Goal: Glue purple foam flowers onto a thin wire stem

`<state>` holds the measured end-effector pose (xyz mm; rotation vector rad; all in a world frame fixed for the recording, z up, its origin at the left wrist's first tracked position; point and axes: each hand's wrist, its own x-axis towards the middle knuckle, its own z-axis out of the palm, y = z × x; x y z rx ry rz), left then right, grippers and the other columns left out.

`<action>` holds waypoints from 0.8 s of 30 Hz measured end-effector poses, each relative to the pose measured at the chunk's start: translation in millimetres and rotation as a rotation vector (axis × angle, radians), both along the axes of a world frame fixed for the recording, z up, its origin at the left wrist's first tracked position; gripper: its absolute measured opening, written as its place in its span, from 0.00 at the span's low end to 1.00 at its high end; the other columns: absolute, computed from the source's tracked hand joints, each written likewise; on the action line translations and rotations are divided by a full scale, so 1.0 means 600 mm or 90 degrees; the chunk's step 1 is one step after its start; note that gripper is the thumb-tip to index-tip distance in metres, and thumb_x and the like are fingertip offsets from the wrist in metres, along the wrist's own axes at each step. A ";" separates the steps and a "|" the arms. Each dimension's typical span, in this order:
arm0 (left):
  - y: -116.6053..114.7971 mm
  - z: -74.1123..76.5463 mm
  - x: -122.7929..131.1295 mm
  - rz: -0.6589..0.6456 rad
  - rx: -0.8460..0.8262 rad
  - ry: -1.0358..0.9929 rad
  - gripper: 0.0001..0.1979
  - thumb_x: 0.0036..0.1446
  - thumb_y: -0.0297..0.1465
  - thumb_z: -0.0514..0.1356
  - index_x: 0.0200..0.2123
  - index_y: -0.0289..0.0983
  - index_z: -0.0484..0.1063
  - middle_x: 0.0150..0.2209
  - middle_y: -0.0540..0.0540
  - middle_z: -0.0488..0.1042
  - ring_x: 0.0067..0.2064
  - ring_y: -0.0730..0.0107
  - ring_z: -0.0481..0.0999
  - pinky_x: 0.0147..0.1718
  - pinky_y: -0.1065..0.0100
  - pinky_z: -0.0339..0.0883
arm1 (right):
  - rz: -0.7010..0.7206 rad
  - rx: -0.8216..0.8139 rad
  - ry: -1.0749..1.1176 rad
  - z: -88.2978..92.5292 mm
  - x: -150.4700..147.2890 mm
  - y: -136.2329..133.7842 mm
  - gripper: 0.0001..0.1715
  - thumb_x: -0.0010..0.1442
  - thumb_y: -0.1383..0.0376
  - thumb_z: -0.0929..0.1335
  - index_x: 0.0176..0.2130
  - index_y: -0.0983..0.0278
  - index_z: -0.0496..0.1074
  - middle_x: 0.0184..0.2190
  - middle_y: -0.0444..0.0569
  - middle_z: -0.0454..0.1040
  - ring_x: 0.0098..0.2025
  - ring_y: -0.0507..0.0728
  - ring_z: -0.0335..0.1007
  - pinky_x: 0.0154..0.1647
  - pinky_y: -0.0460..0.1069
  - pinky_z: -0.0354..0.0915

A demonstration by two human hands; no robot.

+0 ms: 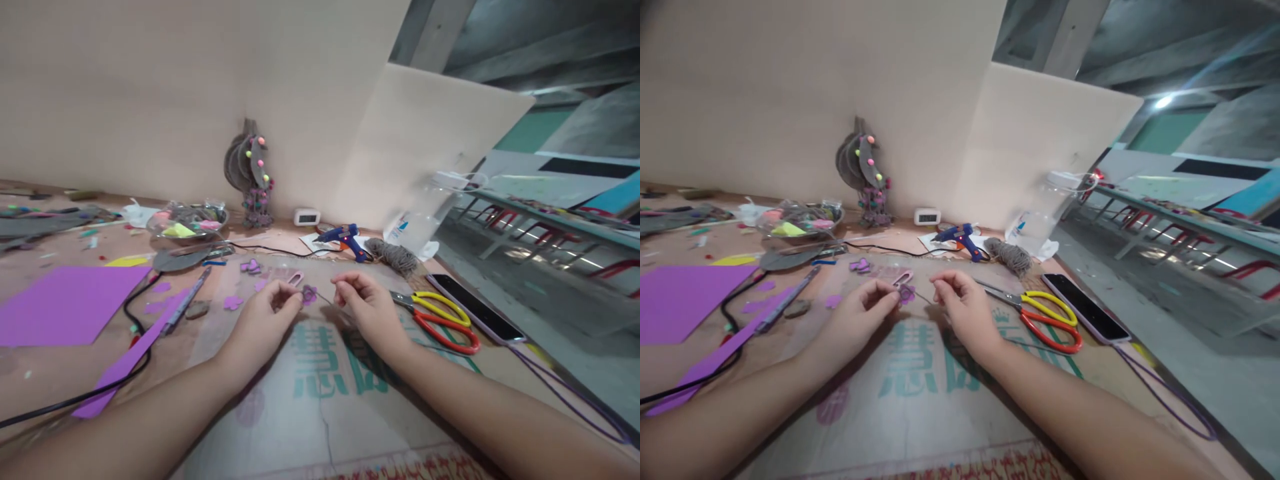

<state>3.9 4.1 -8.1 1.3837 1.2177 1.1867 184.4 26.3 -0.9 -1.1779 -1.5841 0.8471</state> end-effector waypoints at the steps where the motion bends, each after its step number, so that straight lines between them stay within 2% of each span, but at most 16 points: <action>1: 0.001 -0.001 0.000 0.006 -0.004 -0.023 0.08 0.54 0.35 0.58 0.28 0.37 0.67 0.26 0.53 0.70 0.29 0.72 0.69 0.30 0.72 0.61 | 0.000 -0.006 0.009 0.004 0.001 0.000 0.09 0.61 0.60 0.64 0.34 0.64 0.69 0.20 0.41 0.66 0.24 0.50 0.61 0.26 0.45 0.59; 3: 0.003 -0.002 -0.001 0.013 -0.022 -0.071 0.09 0.53 0.36 0.58 0.29 0.36 0.67 0.24 0.53 0.69 0.28 0.73 0.70 0.30 0.72 0.63 | -0.004 0.014 0.040 0.017 0.005 -0.005 0.11 0.63 0.59 0.62 0.32 0.63 0.66 0.18 0.39 0.63 0.21 0.49 0.59 0.24 0.45 0.57; 6: 0.006 -0.002 -0.002 0.031 -0.042 -0.145 0.10 0.51 0.38 0.60 0.29 0.36 0.66 0.24 0.54 0.69 0.26 0.74 0.70 0.28 0.73 0.64 | 0.019 0.133 0.057 0.041 0.010 -0.026 0.18 0.66 0.57 0.59 0.27 0.62 0.63 0.18 0.39 0.60 0.23 0.50 0.60 0.27 0.46 0.59; 8: 0.007 -0.002 -0.003 0.044 -0.058 -0.182 0.11 0.50 0.38 0.61 0.30 0.36 0.66 0.24 0.54 0.69 0.26 0.75 0.70 0.27 0.73 0.64 | 0.113 0.199 -0.028 0.053 0.010 -0.042 0.20 0.66 0.58 0.59 0.24 0.62 0.63 0.20 0.42 0.63 0.25 0.51 0.63 0.30 0.48 0.61; 9: 0.008 -0.001 -0.004 0.053 -0.063 -0.198 0.11 0.50 0.37 0.61 0.30 0.36 0.66 0.24 0.54 0.69 0.26 0.75 0.70 0.27 0.74 0.63 | 0.171 0.199 -0.096 0.055 0.009 -0.047 0.19 0.65 0.59 0.60 0.25 0.62 0.65 0.21 0.43 0.65 0.26 0.52 0.64 0.31 0.48 0.62; 11: 0.009 -0.001 -0.006 0.069 -0.064 -0.220 0.11 0.50 0.37 0.61 0.31 0.36 0.66 0.25 0.53 0.70 0.27 0.75 0.70 0.27 0.74 0.63 | 0.239 0.164 -0.206 0.050 0.004 -0.049 0.13 0.64 0.62 0.61 0.29 0.62 0.69 0.27 0.46 0.71 0.31 0.53 0.68 0.36 0.49 0.64; 12: 0.010 -0.002 -0.007 0.076 -0.063 -0.231 0.11 0.50 0.37 0.61 0.31 0.36 0.66 0.25 0.53 0.70 0.27 0.75 0.70 0.27 0.74 0.64 | 0.236 0.140 -0.236 0.045 0.002 -0.046 0.10 0.63 0.63 0.62 0.31 0.62 0.69 0.31 0.48 0.73 0.36 0.54 0.70 0.40 0.50 0.65; 14: 0.011 -0.003 -0.008 0.085 -0.066 -0.247 0.11 0.50 0.38 0.62 0.31 0.36 0.67 0.25 0.52 0.70 0.26 0.74 0.70 0.26 0.74 0.64 | 0.196 0.103 -0.247 0.031 0.000 -0.035 0.06 0.61 0.64 0.64 0.35 0.63 0.70 0.41 0.51 0.74 0.47 0.57 0.69 0.49 0.54 0.63; 16: 0.013 -0.005 -0.009 0.089 -0.070 -0.252 0.11 0.50 0.37 0.62 0.31 0.36 0.67 0.25 0.52 0.70 0.26 0.74 0.70 0.25 0.74 0.64 | 0.228 0.032 -0.234 0.022 0.000 -0.027 0.09 0.60 0.61 0.66 0.39 0.63 0.69 0.46 0.54 0.72 0.53 0.59 0.66 0.54 0.57 0.60; 17: 0.014 -0.006 -0.009 0.090 -0.070 -0.250 0.11 0.50 0.37 0.62 0.31 0.36 0.67 0.25 0.52 0.70 0.26 0.74 0.70 0.25 0.74 0.63 | 0.282 -0.029 -0.209 0.020 0.000 -0.026 0.11 0.60 0.59 0.66 0.40 0.63 0.69 0.46 0.54 0.73 0.52 0.59 0.67 0.53 0.57 0.61; 19: 0.015 -0.006 -0.008 0.090 -0.069 -0.246 0.10 0.49 0.36 0.62 0.31 0.36 0.68 0.25 0.52 0.70 0.26 0.75 0.70 0.26 0.74 0.63 | 0.386 -0.146 -0.108 0.022 0.000 -0.030 0.16 0.62 0.54 0.63 0.37 0.64 0.69 0.38 0.53 0.76 0.44 0.57 0.73 0.47 0.56 0.66; 20: 0.015 -0.007 -0.008 0.090 -0.068 -0.246 0.10 0.49 0.36 0.62 0.31 0.36 0.68 0.25 0.52 0.70 0.26 0.75 0.70 0.26 0.75 0.63 | 0.398 -0.174 -0.055 0.023 -0.002 -0.035 0.18 0.63 0.53 0.61 0.34 0.64 0.69 0.35 0.52 0.76 0.39 0.56 0.74 0.44 0.55 0.68; 22: 0.014 -0.006 -0.007 0.084 -0.072 -0.247 0.11 0.49 0.36 0.62 0.31 0.36 0.67 0.25 0.53 0.70 0.26 0.76 0.70 0.26 0.75 0.63 | 0.347 -0.162 0.000 0.025 -0.006 -0.045 0.18 0.62 0.53 0.62 0.32 0.64 0.69 0.33 0.50 0.76 0.35 0.54 0.74 0.40 0.53 0.69; 24: 0.013 -0.005 -0.007 0.074 -0.075 -0.243 0.11 0.50 0.37 0.62 0.32 0.36 0.67 0.26 0.53 0.69 0.27 0.76 0.70 0.26 0.75 0.62 | 0.264 -0.112 -0.021 0.025 -0.012 -0.053 0.13 0.61 0.57 0.64 0.33 0.63 0.70 0.32 0.49 0.75 0.34 0.53 0.72 0.38 0.50 0.69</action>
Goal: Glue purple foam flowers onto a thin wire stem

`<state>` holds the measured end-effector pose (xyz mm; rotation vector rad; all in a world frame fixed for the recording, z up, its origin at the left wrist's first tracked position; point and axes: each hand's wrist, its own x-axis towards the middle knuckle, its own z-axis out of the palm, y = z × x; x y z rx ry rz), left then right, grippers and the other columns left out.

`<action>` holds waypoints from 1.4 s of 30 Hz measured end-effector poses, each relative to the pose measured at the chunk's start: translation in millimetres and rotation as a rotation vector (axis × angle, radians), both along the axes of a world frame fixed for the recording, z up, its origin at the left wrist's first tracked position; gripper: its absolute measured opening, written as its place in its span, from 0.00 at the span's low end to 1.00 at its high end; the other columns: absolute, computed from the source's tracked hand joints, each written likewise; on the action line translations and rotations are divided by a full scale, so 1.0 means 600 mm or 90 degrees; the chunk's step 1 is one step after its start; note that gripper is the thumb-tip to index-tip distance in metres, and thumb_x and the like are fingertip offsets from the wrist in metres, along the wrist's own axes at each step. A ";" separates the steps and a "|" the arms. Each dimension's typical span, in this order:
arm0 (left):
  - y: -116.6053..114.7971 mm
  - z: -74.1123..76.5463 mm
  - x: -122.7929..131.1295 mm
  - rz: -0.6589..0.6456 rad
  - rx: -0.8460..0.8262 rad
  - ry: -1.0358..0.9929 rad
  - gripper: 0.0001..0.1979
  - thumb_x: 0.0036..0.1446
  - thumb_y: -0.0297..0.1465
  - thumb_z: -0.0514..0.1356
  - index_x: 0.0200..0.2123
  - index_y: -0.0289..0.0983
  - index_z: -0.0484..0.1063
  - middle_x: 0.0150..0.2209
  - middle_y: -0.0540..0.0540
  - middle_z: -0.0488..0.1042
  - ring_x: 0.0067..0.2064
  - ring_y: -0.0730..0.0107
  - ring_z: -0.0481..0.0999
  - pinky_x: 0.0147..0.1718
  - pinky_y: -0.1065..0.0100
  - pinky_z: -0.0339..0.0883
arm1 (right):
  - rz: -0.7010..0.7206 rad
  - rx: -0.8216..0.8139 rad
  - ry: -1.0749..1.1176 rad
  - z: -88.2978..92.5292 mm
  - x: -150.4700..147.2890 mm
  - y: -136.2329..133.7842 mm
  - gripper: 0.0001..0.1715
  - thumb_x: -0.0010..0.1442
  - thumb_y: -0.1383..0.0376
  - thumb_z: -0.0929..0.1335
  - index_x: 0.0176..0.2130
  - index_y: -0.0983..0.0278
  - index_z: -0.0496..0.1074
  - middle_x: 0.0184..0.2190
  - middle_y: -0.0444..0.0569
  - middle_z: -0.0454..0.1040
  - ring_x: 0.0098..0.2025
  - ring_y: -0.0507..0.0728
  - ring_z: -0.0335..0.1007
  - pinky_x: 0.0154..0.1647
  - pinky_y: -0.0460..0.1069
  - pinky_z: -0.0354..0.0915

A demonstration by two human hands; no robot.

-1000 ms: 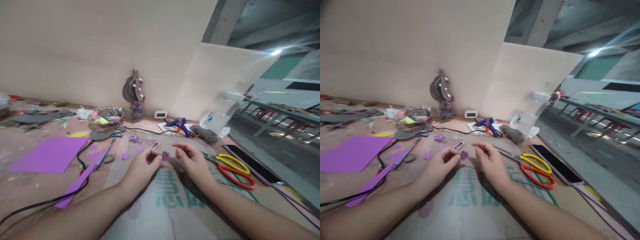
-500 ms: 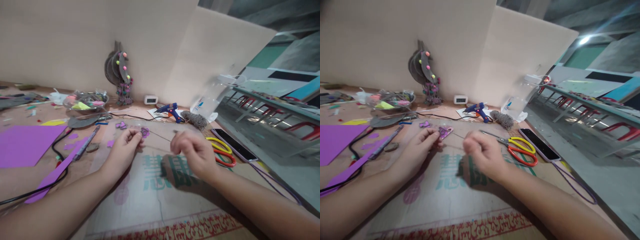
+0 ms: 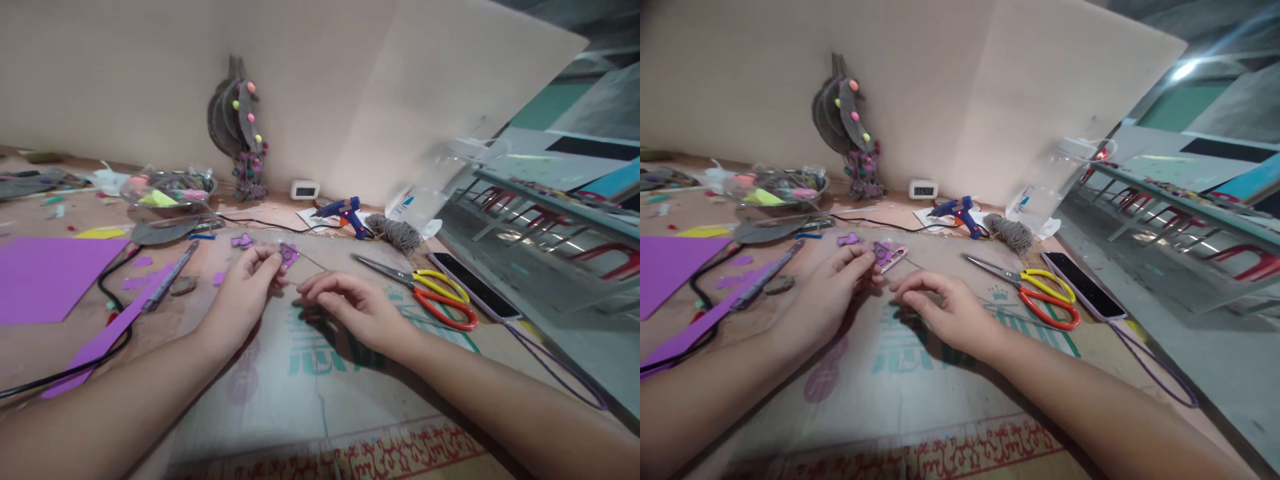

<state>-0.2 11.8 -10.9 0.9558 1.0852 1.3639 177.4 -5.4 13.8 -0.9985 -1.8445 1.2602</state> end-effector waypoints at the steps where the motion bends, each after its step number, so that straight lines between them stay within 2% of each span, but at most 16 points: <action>1: -0.001 0.001 0.000 -0.004 0.002 0.006 0.11 0.50 0.37 0.62 0.32 0.36 0.67 0.26 0.53 0.69 0.27 0.76 0.70 0.26 0.75 0.62 | -0.024 0.023 -0.020 0.000 -0.002 -0.003 0.11 0.61 0.58 0.64 0.34 0.63 0.70 0.30 0.47 0.74 0.33 0.52 0.71 0.36 0.49 0.68; 4: -0.005 0.004 0.002 -0.015 0.012 0.028 0.11 0.51 0.37 0.61 0.31 0.36 0.66 0.26 0.53 0.68 0.27 0.76 0.69 0.26 0.75 0.62 | -0.079 0.107 -0.049 0.001 -0.001 -0.008 0.12 0.64 0.60 0.61 0.32 0.63 0.67 0.22 0.42 0.67 0.24 0.49 0.63 0.27 0.45 0.62; 7: -0.008 0.007 0.004 -0.035 0.020 0.058 0.11 0.51 0.37 0.60 0.31 0.36 0.66 0.25 0.54 0.67 0.25 0.77 0.68 0.25 0.75 0.62 | -0.143 0.214 -0.067 0.004 0.006 -0.007 0.18 0.66 0.59 0.58 0.27 0.63 0.63 0.21 0.41 0.62 0.23 0.49 0.58 0.28 0.45 0.58; 9: -0.009 0.007 0.004 -0.041 0.036 0.089 0.10 0.51 0.37 0.60 0.30 0.36 0.66 0.25 0.54 0.67 0.25 0.76 0.68 0.26 0.74 0.63 | -0.169 0.239 -0.079 0.002 0.008 -0.003 0.20 0.67 0.60 0.57 0.25 0.63 0.62 0.21 0.42 0.61 0.24 0.49 0.58 0.29 0.46 0.58; 13: -0.010 0.005 0.004 -0.047 0.073 0.141 0.10 0.53 0.37 0.59 0.29 0.36 0.67 0.24 0.54 0.67 0.26 0.75 0.68 0.27 0.73 0.63 | -0.202 0.276 -0.056 -0.010 0.004 0.006 0.07 0.62 0.64 0.63 0.32 0.62 0.67 0.29 0.45 0.69 0.34 0.53 0.66 0.38 0.48 0.62; 15: -0.009 0.002 0.004 -0.049 0.074 0.149 0.10 0.54 0.37 0.59 0.29 0.36 0.67 0.23 0.54 0.67 0.26 0.75 0.68 0.27 0.73 0.62 | -0.195 0.316 -0.041 -0.016 0.001 0.006 0.02 0.61 0.67 0.64 0.35 0.61 0.67 0.33 0.46 0.71 0.38 0.54 0.67 0.42 0.50 0.63; 19: -0.007 -0.001 0.002 -0.052 0.086 0.156 0.09 0.53 0.36 0.58 0.29 0.36 0.67 0.23 0.54 0.67 0.26 0.75 0.68 0.28 0.73 0.62 | -0.133 0.370 -0.066 -0.020 -0.001 0.003 0.06 0.61 0.71 0.62 0.36 0.61 0.65 0.33 0.47 0.70 0.38 0.54 0.67 0.40 0.50 0.63; 23: -0.008 0.001 0.003 -0.059 0.088 0.170 0.08 0.53 0.36 0.58 0.29 0.36 0.68 0.24 0.53 0.68 0.27 0.74 0.68 0.27 0.73 0.62 | -0.111 0.402 -0.091 -0.017 0.002 0.001 0.08 0.61 0.73 0.60 0.38 0.61 0.63 0.34 0.48 0.67 0.35 0.54 0.65 0.37 0.49 0.62; 29: -0.013 0.005 0.003 -0.062 0.082 0.179 0.07 0.53 0.34 0.59 0.29 0.37 0.68 0.25 0.53 0.68 0.27 0.74 0.69 0.28 0.73 0.63 | -0.138 0.375 -0.091 -0.016 0.005 0.000 0.07 0.63 0.71 0.58 0.38 0.61 0.62 0.31 0.46 0.65 0.32 0.53 0.62 0.35 0.49 0.61; 32: -0.013 0.005 0.003 -0.067 0.092 0.179 0.07 0.53 0.35 0.59 0.29 0.37 0.68 0.25 0.53 0.69 0.27 0.74 0.69 0.28 0.73 0.63 | -0.199 0.277 -0.072 -0.016 0.006 0.006 0.08 0.65 0.65 0.59 0.42 0.61 0.64 0.25 0.41 0.62 0.25 0.51 0.58 0.28 0.47 0.58; 34: -0.014 0.006 0.004 -0.068 0.088 0.192 0.07 0.52 0.35 0.60 0.28 0.37 0.69 0.25 0.52 0.71 0.27 0.73 0.69 0.28 0.72 0.63 | -0.244 0.224 -0.073 -0.015 0.007 0.012 0.09 0.64 0.60 0.61 0.41 0.61 0.67 0.22 0.40 0.63 0.23 0.50 0.57 0.26 0.46 0.57; 37: -0.016 0.007 0.005 -0.074 0.071 0.220 0.07 0.51 0.35 0.61 0.28 0.36 0.70 0.26 0.51 0.73 0.29 0.71 0.72 0.29 0.72 0.64 | -0.259 0.240 -0.101 -0.012 0.008 0.021 0.14 0.62 0.57 0.63 0.31 0.63 0.70 0.27 0.45 0.70 0.31 0.53 0.65 0.35 0.48 0.61; 38: -0.017 0.008 0.005 -0.080 0.065 0.226 0.07 0.51 0.35 0.61 0.29 0.36 0.70 0.26 0.50 0.73 0.29 0.71 0.73 0.30 0.72 0.64 | -0.248 0.244 -0.102 -0.011 0.007 0.023 0.14 0.62 0.57 0.63 0.30 0.63 0.70 0.29 0.46 0.72 0.35 0.54 0.67 0.39 0.49 0.62; 40: -0.018 0.008 0.005 -0.095 0.057 0.230 0.08 0.51 0.35 0.60 0.30 0.36 0.70 0.26 0.50 0.74 0.30 0.70 0.74 0.30 0.72 0.65 | -0.210 0.210 -0.080 -0.011 0.004 0.024 0.13 0.61 0.57 0.64 0.36 0.63 0.72 0.36 0.49 0.74 0.41 0.55 0.69 0.45 0.51 0.62; 42: -0.018 0.008 0.005 -0.105 0.051 0.226 0.08 0.52 0.35 0.60 0.30 0.36 0.70 0.26 0.50 0.75 0.30 0.70 0.74 0.30 0.71 0.66 | -0.174 0.133 -0.033 -0.012 0.000 0.024 0.14 0.60 0.57 0.65 0.42 0.63 0.71 0.41 0.50 0.75 0.42 0.55 0.70 0.45 0.51 0.63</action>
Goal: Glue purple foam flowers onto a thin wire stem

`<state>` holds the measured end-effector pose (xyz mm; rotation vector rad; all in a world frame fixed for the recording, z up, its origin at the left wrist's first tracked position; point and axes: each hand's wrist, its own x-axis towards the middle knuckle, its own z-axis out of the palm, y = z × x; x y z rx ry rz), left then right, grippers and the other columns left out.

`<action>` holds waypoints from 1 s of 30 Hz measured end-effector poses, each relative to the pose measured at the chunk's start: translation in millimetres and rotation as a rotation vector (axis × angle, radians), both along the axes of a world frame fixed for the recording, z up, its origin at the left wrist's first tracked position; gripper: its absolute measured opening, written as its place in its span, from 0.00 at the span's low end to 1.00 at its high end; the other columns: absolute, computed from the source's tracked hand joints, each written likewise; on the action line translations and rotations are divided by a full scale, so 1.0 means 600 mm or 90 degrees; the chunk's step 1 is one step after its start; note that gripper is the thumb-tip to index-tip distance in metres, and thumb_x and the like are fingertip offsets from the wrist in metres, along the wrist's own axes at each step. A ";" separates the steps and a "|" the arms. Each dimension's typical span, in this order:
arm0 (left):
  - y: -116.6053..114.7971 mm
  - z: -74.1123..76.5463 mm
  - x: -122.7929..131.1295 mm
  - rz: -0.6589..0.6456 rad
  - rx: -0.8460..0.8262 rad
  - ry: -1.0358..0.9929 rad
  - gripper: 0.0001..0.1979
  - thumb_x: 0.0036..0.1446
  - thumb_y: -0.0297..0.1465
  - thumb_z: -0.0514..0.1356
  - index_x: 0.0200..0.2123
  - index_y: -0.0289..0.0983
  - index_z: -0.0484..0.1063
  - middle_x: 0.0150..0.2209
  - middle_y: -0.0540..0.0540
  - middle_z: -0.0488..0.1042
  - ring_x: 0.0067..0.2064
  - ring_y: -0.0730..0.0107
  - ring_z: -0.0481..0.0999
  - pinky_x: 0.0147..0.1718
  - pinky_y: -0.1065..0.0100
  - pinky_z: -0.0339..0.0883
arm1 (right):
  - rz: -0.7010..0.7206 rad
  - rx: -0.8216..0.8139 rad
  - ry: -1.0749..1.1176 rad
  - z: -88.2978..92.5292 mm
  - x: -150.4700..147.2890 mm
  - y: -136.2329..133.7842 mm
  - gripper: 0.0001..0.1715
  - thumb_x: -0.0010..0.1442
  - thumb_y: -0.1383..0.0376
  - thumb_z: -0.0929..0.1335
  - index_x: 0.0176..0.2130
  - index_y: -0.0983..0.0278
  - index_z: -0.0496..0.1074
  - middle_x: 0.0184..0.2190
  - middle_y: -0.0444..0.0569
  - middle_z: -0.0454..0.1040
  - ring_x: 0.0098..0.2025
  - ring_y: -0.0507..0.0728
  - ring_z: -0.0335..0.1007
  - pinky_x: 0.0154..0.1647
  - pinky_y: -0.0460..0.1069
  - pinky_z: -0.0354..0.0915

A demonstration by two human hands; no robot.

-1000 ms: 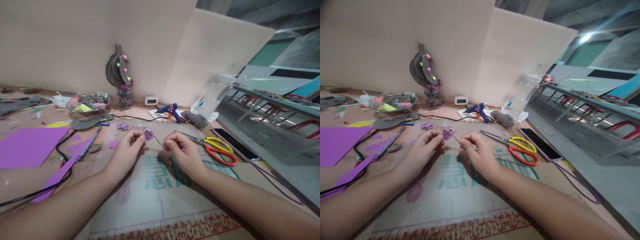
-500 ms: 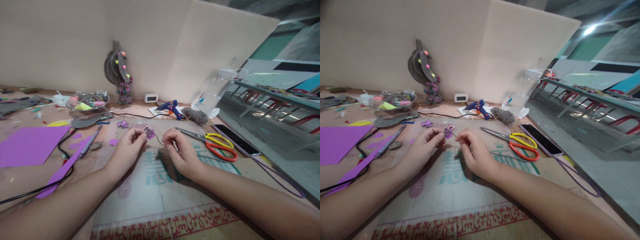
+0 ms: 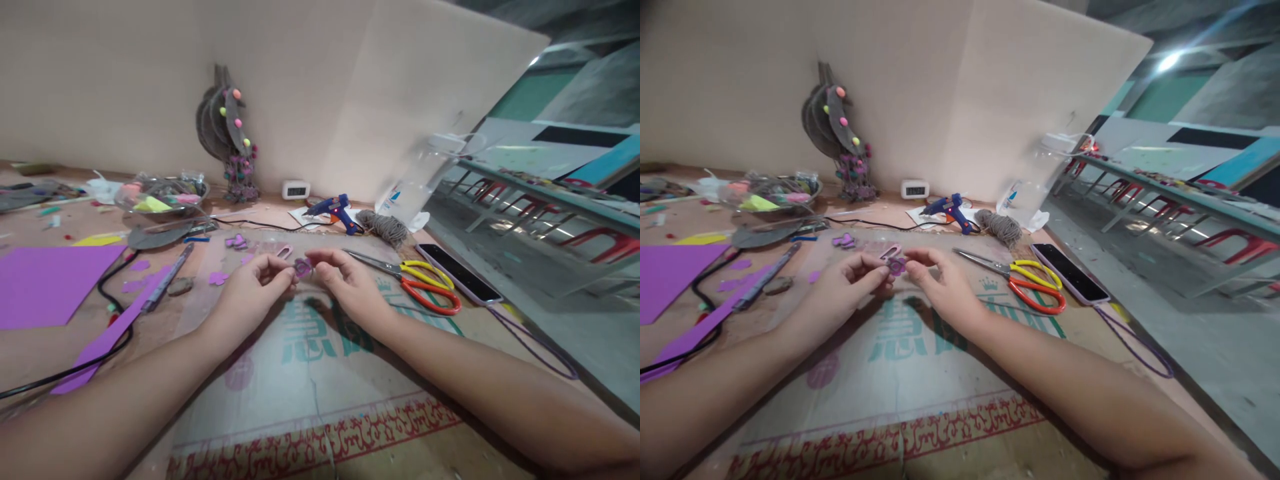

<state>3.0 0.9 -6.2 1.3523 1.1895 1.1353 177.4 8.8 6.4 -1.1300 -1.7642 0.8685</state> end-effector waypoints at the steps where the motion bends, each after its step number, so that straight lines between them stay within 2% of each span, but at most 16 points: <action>1: 0.001 -0.001 0.000 -0.001 -0.001 -0.001 0.08 0.51 0.35 0.60 0.30 0.35 0.70 0.26 0.49 0.75 0.30 0.70 0.75 0.31 0.71 0.66 | 0.018 -0.040 0.030 -0.001 -0.002 0.000 0.15 0.59 0.57 0.66 0.43 0.63 0.71 0.40 0.49 0.75 0.40 0.54 0.71 0.43 0.51 0.64; 3: 0.002 -0.004 0.000 -0.002 -0.001 -0.001 0.09 0.51 0.36 0.60 0.30 0.35 0.70 0.27 0.49 0.75 0.30 0.70 0.74 0.30 0.70 0.65 | 0.034 -0.112 0.086 -0.004 -0.005 -0.001 0.13 0.58 0.57 0.67 0.39 0.64 0.71 0.31 0.46 0.75 0.32 0.53 0.71 0.36 0.49 0.65; 5: 0.005 -0.008 0.000 -0.003 -0.001 -0.004 0.08 0.51 0.35 0.60 0.30 0.35 0.70 0.27 0.48 0.75 0.30 0.70 0.74 0.30 0.71 0.65 | 0.031 -0.174 0.133 -0.006 -0.007 -0.002 0.13 0.57 0.57 0.67 0.36 0.65 0.70 0.21 0.41 0.69 0.24 0.50 0.65 0.28 0.46 0.63; 7: 0.007 -0.011 0.001 -0.010 -0.004 -0.023 0.08 0.51 0.35 0.60 0.29 0.35 0.70 0.26 0.49 0.74 0.30 0.71 0.73 0.30 0.71 0.65 | 0.032 -0.222 0.171 -0.006 -0.008 -0.002 0.15 0.56 0.56 0.68 0.37 0.65 0.69 0.17 0.38 0.65 0.20 0.48 0.60 0.24 0.44 0.58; 11: 0.007 -0.011 0.004 -0.027 -0.011 -0.061 0.08 0.52 0.35 0.60 0.30 0.35 0.70 0.27 0.49 0.75 0.30 0.71 0.74 0.31 0.71 0.66 | 0.072 -0.285 0.220 -0.002 -0.010 -0.003 0.23 0.52 0.54 0.71 0.43 0.67 0.69 0.16 0.37 0.64 0.19 0.47 0.57 0.23 0.44 0.54; 14: 0.005 -0.009 0.004 -0.038 -0.018 -0.073 0.08 0.52 0.35 0.60 0.29 0.35 0.69 0.28 0.48 0.76 0.31 0.70 0.75 0.32 0.70 0.67 | 0.093 -0.297 0.225 -0.001 -0.011 -0.003 0.25 0.51 0.54 0.72 0.44 0.66 0.69 0.16 0.37 0.64 0.19 0.47 0.56 0.22 0.43 0.52; 20: 0.008 -0.015 0.002 -0.041 0.001 -0.043 0.08 0.53 0.36 0.60 0.30 0.36 0.68 0.28 0.48 0.75 0.32 0.68 0.75 0.34 0.68 0.68 | 0.121 -0.296 0.183 -0.002 -0.014 -0.008 0.29 0.53 0.53 0.70 0.49 0.66 0.64 0.17 0.38 0.65 0.21 0.49 0.60 0.25 0.45 0.57; 22: 0.008 -0.015 0.002 -0.038 -0.004 -0.055 0.09 0.53 0.36 0.60 0.31 0.35 0.68 0.29 0.48 0.75 0.32 0.69 0.75 0.34 0.69 0.68 | 0.101 -0.255 0.193 -0.002 -0.012 -0.007 0.30 0.57 0.51 0.67 0.53 0.64 0.60 0.20 0.39 0.66 0.24 0.50 0.62 0.27 0.46 0.59; 25: 0.007 -0.013 0.004 -0.034 -0.026 -0.082 0.08 0.53 0.35 0.60 0.31 0.35 0.68 0.29 0.48 0.76 0.32 0.71 0.75 0.33 0.71 0.68 | 0.003 -0.105 0.207 -0.002 -0.002 0.004 0.28 0.59 0.51 0.64 0.55 0.59 0.57 0.26 0.41 0.63 0.27 0.51 0.61 0.28 0.47 0.60; 28: 0.006 -0.010 0.006 -0.029 -0.036 -0.101 0.07 0.53 0.33 0.60 0.30 0.35 0.68 0.28 0.49 0.76 0.31 0.73 0.75 0.32 0.72 0.68 | -0.142 0.021 0.151 0.001 0.015 0.021 0.16 0.58 0.54 0.66 0.43 0.61 0.65 0.27 0.42 0.61 0.28 0.52 0.58 0.29 0.46 0.59; 30: 0.006 -0.010 0.008 -0.026 -0.043 -0.115 0.06 0.53 0.32 0.60 0.29 0.35 0.67 0.27 0.49 0.76 0.30 0.73 0.76 0.32 0.72 0.68 | -0.200 0.060 0.107 0.004 0.023 0.028 0.13 0.57 0.55 0.67 0.32 0.62 0.64 0.26 0.42 0.62 0.29 0.52 0.59 0.31 0.46 0.59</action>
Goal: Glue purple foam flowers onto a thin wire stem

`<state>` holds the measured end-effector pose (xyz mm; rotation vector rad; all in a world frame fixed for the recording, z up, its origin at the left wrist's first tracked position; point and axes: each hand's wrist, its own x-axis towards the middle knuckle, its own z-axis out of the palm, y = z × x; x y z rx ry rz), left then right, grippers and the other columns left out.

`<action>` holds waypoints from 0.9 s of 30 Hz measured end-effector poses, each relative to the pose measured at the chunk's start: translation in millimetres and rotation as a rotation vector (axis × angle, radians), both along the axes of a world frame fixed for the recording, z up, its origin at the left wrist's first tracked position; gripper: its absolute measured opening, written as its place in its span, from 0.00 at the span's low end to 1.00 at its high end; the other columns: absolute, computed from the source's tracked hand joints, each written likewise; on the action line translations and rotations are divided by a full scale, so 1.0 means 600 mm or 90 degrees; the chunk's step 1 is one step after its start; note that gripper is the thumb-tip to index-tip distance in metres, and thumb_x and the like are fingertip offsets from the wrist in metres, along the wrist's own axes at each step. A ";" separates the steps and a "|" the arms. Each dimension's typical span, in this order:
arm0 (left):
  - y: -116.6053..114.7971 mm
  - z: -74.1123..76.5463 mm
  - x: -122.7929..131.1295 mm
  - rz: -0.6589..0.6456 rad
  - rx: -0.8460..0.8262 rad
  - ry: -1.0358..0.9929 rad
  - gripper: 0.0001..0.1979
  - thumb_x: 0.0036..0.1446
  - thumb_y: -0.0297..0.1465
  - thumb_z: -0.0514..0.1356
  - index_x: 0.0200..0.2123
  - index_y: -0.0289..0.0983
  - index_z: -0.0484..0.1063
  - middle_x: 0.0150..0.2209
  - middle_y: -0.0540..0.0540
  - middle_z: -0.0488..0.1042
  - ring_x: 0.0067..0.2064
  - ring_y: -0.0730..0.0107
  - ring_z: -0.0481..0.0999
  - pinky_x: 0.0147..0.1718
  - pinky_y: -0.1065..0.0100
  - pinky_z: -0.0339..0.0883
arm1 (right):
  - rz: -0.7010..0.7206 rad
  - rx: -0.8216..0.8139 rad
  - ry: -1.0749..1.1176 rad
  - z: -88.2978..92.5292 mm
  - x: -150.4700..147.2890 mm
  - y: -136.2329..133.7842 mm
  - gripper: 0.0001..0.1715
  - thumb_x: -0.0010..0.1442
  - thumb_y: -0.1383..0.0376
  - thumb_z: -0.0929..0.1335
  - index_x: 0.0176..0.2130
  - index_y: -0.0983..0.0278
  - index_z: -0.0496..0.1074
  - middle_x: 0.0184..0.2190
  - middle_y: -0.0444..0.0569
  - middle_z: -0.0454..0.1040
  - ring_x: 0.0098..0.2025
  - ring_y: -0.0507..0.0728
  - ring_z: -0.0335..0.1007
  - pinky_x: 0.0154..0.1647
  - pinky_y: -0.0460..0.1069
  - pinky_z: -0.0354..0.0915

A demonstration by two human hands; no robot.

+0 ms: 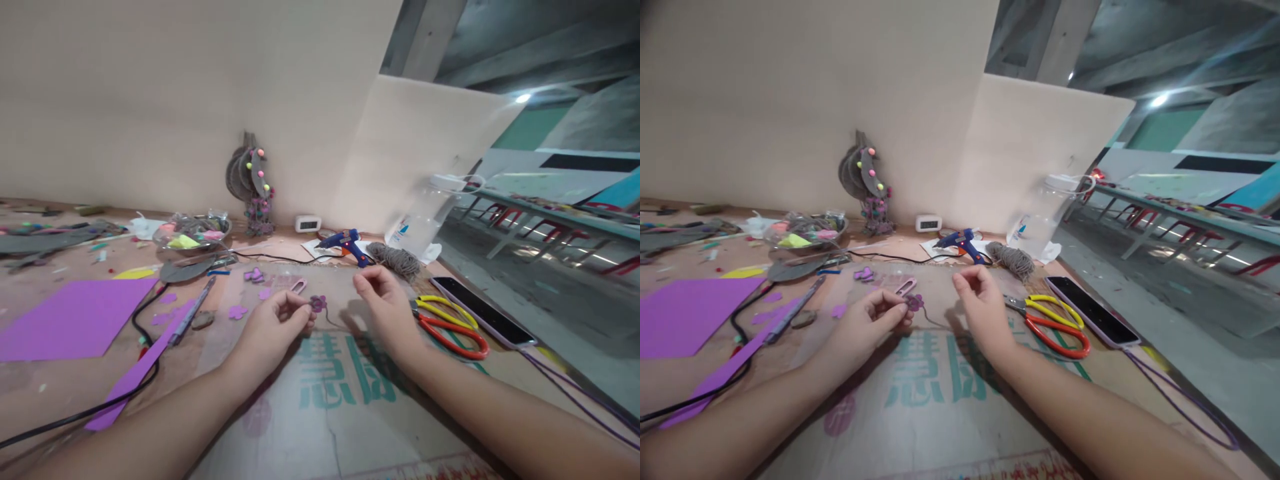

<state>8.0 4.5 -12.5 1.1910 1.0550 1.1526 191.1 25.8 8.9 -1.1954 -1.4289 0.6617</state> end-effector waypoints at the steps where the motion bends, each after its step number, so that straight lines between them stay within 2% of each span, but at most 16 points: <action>1: 0.000 0.000 0.001 0.001 -0.002 -0.001 0.06 0.53 0.32 0.59 0.29 0.35 0.67 0.28 0.49 0.76 0.30 0.73 0.76 0.31 0.72 0.68 | -0.004 0.004 -0.021 0.001 0.002 0.001 0.14 0.57 0.55 0.66 0.29 0.62 0.63 0.26 0.42 0.62 0.30 0.52 0.59 0.32 0.46 0.59; 4: 0.002 0.000 0.002 -0.002 0.006 0.016 0.05 0.52 0.30 0.59 0.29 0.35 0.67 0.27 0.50 0.74 0.29 0.73 0.75 0.31 0.72 0.67 | 0.062 -0.029 -0.084 -0.002 0.000 -0.002 0.17 0.61 0.54 0.62 0.29 0.63 0.66 0.27 0.44 0.67 0.32 0.54 0.64 0.36 0.47 0.61; 8: 0.003 0.004 0.001 -0.006 0.030 0.030 0.04 0.52 0.30 0.58 0.29 0.36 0.67 0.26 0.51 0.73 0.29 0.73 0.74 0.31 0.72 0.66 | 0.149 -0.080 -0.152 -0.009 -0.010 -0.012 0.15 0.60 0.55 0.64 0.40 0.62 0.71 0.35 0.48 0.74 0.38 0.56 0.70 0.40 0.50 0.64; 11: 0.000 0.008 -0.001 -0.007 0.029 0.047 0.03 0.52 0.30 0.58 0.29 0.36 0.67 0.25 0.52 0.72 0.29 0.73 0.73 0.30 0.73 0.66 | 0.157 -0.073 -0.194 -0.007 -0.016 -0.018 0.13 0.58 0.58 0.65 0.37 0.63 0.73 0.34 0.48 0.75 0.37 0.57 0.71 0.41 0.50 0.64; 16: -0.004 0.008 -0.002 -0.027 0.061 0.122 0.05 0.53 0.31 0.58 0.29 0.36 0.70 0.28 0.50 0.74 0.31 0.71 0.73 0.32 0.71 0.65 | 0.174 -0.105 -0.184 0.000 -0.022 -0.024 0.12 0.58 0.59 0.65 0.33 0.64 0.72 0.27 0.46 0.75 0.31 0.54 0.71 0.34 0.48 0.66; 21: -0.003 0.005 -0.002 -0.031 0.060 0.130 0.09 0.54 0.34 0.57 0.37 0.36 0.72 0.33 0.48 0.76 0.34 0.70 0.74 0.34 0.70 0.65 | 0.164 -0.083 -0.203 0.006 -0.026 -0.027 0.10 0.58 0.61 0.65 0.32 0.64 0.72 0.27 0.45 0.75 0.31 0.53 0.70 0.34 0.47 0.65; 25: -0.004 0.006 -0.004 -0.040 0.063 0.161 0.08 0.54 0.35 0.58 0.33 0.36 0.71 0.30 0.49 0.75 0.32 0.70 0.73 0.31 0.70 0.63 | 0.197 -0.092 -0.202 0.006 -0.027 -0.029 0.10 0.58 0.62 0.65 0.30 0.64 0.72 0.26 0.45 0.74 0.31 0.53 0.70 0.35 0.47 0.66; 27: -0.004 0.006 -0.005 -0.041 0.062 0.169 0.08 0.54 0.36 0.58 0.31 0.36 0.71 0.29 0.50 0.74 0.31 0.71 0.72 0.30 0.71 0.62 | 0.204 -0.101 -0.169 0.003 -0.027 -0.029 0.10 0.59 0.60 0.65 0.32 0.64 0.71 0.28 0.46 0.74 0.31 0.53 0.70 0.34 0.48 0.66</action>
